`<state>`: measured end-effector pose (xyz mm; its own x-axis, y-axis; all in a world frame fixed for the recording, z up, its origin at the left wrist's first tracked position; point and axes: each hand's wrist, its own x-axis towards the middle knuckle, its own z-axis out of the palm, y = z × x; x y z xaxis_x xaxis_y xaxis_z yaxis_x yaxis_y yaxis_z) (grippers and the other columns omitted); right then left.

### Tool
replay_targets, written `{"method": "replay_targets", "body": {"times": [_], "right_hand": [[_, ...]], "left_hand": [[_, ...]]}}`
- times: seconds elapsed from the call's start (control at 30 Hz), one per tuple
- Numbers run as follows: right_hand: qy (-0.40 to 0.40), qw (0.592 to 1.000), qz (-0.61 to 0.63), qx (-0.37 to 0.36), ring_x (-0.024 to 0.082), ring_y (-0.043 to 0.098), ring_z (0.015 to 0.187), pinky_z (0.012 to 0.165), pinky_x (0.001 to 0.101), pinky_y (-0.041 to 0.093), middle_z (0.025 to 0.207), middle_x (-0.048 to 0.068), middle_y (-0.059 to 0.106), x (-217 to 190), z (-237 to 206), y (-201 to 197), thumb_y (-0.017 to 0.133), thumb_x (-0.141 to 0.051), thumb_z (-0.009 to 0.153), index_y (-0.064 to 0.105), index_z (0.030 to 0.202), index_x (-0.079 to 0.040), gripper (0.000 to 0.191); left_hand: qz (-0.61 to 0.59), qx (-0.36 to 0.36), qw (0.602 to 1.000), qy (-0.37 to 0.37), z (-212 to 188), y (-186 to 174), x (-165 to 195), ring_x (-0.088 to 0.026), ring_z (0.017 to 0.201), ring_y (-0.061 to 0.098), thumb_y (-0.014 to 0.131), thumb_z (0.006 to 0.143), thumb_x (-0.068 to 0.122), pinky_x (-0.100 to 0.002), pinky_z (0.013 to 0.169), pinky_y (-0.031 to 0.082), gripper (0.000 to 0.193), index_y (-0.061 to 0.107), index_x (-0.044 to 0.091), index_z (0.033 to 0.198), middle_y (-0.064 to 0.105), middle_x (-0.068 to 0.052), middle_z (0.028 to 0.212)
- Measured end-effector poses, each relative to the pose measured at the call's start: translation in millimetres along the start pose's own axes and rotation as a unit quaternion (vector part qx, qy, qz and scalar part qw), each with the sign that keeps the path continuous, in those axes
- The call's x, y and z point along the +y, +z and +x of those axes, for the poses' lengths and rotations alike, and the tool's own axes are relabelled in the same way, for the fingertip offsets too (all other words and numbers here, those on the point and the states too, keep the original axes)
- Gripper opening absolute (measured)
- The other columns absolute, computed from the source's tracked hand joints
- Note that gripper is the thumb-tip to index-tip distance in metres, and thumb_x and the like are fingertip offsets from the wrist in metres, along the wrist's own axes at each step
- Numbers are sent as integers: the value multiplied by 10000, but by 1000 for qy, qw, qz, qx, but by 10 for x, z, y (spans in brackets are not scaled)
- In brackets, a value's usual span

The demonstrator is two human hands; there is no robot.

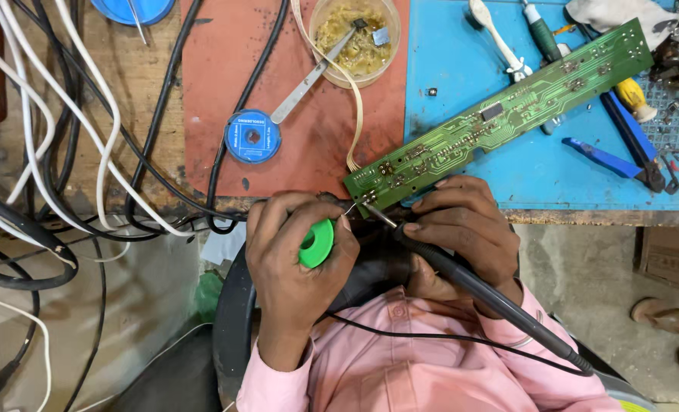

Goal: The person solders a wire onto a long green circuit board using a soldering iron and solder wire, then sets the board aside. They pry open the back of a smartphone, test a feature phone by pressing its buttons with a charging cable attached, then use a screwdriver to unscrew and open the smartphone and remove its battery.

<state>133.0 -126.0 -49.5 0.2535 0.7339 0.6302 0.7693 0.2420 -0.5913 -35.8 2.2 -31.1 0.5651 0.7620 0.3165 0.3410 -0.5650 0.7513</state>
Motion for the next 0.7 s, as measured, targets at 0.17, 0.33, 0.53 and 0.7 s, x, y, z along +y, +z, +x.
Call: {"method": "replay_targets", "body": {"times": [0.17,0.33,0.53,0.7], "right_hand": [[-6,1000,-4,-1,291,711,964,958,488,524,909,82,715,-3,9,9,762,-234,881,694,981,-52,219],[5,1000,-2,-4,290,714,967,975,487,530,907,88,714,-14,1,4,758,-211,877,696,975,-49,199],[14,1000,5,20,293,720,955,978,480,536,902,115,718,-5,-30,23,758,-178,878,706,960,-35,173],[18,999,9,38,291,728,947,937,461,543,881,109,716,-4,-35,41,758,-163,892,705,945,-34,149]], "left_hand": [[-7,2,1000,1,6,5,-5,-271,918,610,796,775,62,-397,836,489,188,720,98,943,663,-54,979],[-7,3,1000,5,0,-3,-4,-276,925,611,800,790,67,-399,840,489,178,720,100,945,660,-62,983],[-13,3,1000,1,-3,-2,-6,-272,916,611,798,794,64,-396,840,489,178,718,94,950,664,-60,982],[-17,6,1000,8,-3,3,-12,-275,916,607,798,791,60,-397,840,489,186,714,92,954,664,-59,989]]}}
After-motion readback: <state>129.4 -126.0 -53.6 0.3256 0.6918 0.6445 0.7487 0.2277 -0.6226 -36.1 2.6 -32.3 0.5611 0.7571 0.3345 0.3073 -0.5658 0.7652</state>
